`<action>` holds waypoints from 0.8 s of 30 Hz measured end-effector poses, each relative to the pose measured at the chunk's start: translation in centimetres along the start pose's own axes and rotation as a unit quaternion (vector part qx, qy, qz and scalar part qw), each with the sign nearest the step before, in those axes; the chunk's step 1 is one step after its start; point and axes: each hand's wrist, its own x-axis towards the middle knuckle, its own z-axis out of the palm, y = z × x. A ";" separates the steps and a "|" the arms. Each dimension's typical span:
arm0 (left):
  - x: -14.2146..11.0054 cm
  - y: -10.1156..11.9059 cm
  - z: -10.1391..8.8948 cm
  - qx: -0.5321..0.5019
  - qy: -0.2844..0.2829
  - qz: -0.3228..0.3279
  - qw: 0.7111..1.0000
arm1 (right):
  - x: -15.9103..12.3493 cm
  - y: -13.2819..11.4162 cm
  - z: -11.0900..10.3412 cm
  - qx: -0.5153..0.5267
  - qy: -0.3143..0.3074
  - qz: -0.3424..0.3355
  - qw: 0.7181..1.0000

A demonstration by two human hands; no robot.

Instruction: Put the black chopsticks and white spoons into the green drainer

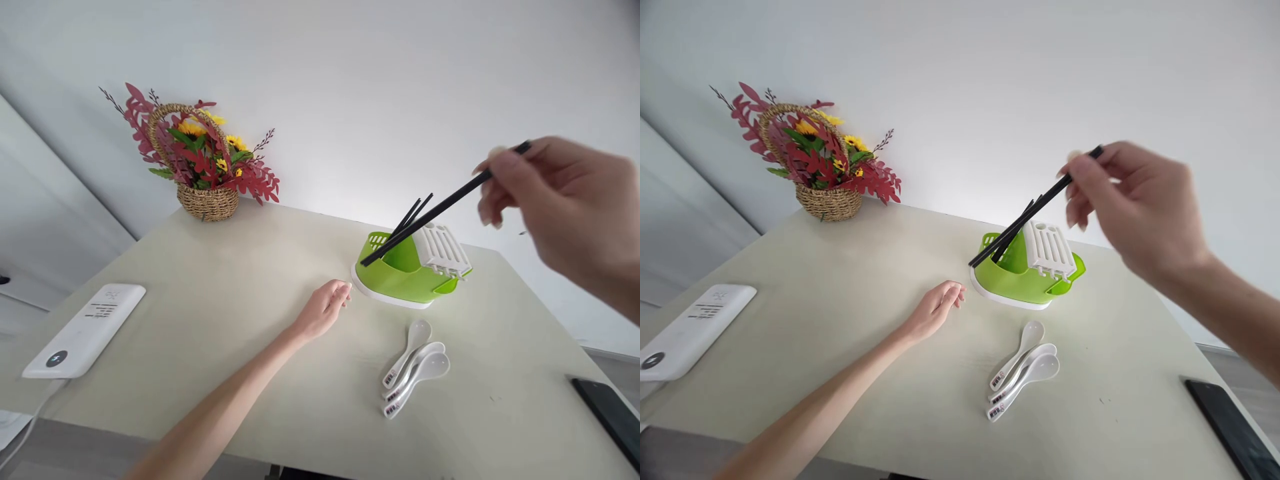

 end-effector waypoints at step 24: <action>-0.1 0.0 0.1 0.051 -0.038 0.005 0.998 | 3.1 5.6 6.8 -0.162 -0.165 0.127 0.964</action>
